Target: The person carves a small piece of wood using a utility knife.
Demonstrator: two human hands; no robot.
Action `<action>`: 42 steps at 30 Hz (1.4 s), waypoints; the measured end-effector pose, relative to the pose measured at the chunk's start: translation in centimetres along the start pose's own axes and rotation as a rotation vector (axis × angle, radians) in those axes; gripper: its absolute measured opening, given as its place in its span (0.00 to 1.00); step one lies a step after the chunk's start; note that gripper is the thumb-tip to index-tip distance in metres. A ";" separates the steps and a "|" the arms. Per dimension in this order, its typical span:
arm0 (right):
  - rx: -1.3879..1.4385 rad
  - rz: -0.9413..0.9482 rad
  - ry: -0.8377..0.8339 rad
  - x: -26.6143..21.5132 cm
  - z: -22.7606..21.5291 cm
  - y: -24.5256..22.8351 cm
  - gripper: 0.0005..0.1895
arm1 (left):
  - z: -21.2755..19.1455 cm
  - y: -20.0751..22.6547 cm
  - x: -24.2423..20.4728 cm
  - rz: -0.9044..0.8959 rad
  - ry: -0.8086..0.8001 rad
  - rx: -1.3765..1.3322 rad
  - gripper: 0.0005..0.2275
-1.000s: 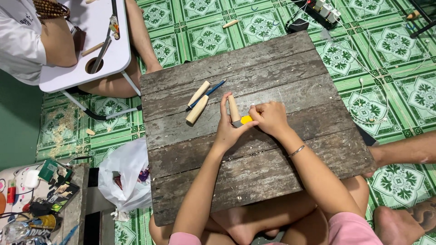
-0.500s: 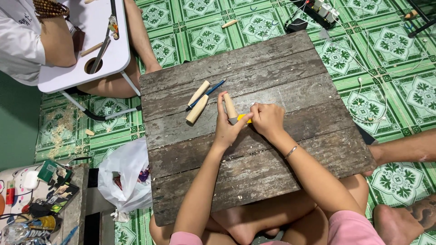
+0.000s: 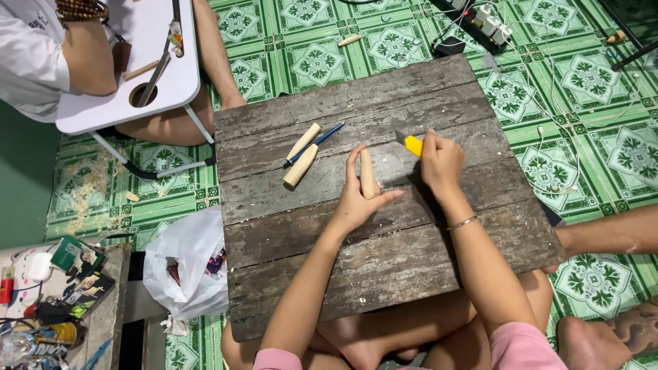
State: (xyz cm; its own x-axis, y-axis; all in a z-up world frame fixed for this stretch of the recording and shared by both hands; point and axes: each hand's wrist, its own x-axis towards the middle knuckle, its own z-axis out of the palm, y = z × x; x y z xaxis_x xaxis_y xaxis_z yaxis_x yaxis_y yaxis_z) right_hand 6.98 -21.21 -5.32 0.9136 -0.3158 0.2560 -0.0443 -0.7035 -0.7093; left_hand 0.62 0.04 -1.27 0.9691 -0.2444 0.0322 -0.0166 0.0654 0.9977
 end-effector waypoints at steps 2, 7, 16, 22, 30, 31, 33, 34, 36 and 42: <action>0.062 -0.009 -0.038 -0.6 -1.2 -2.0 0.29 | -0.2 -0.2 0.2 0.020 -0.021 -0.014 0.52; 0.053 -0.262 -0.409 -2.2 -1.5 -5.0 0.26 | -0.1 0.9 0.4 0.102 0.007 -0.188 0.52; -0.082 -0.410 -0.389 -2.3 -0.2 -3.8 0.28 | -0.4 4.0 -0.1 0.112 0.076 -0.076 0.50; -0.122 -0.377 -0.270 -2.5 1.2 -2.8 0.26 | -0.2 3.7 0.2 0.114 0.137 0.018 0.48; -0.069 -0.326 -0.208 -3.2 1.7 -2.6 0.27 | -0.3 1.3 0.2 0.097 0.205 0.120 0.47; -0.052 -0.338 -0.182 -3.0 1.5 -2.8 0.26 | -0.3 1.0 0.6 0.106 0.220 0.120 0.47; -0.064 -0.326 -0.161 -2.9 2.2 -2.7 0.26 | -0.2 0.2 0.9 0.112 0.238 0.120 0.46; -0.075 -0.308 -0.144 -3.2 2.4 -2.4 0.26 | 0.0 -0.3 0.8 0.111 0.256 0.121 0.46; -0.074 -0.302 -0.123 -3.2 3.3 -1.8 0.25 | 0.0 -0.5 1.0 0.135 0.266 0.113 0.46; -0.014 -0.259 -0.075 -3.5 3.3 -1.4 0.21 | 0.5 -1.4 1.3 0.209 0.236 0.045 0.45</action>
State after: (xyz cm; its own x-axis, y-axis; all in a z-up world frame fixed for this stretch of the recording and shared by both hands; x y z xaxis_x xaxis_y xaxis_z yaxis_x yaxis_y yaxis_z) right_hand 5.17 -17.01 -7.43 0.9226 -0.0766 0.3780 0.1895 -0.7635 -0.6174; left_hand 1.76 -0.84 -2.63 0.9737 0.0017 0.2278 -0.2276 0.0468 0.9726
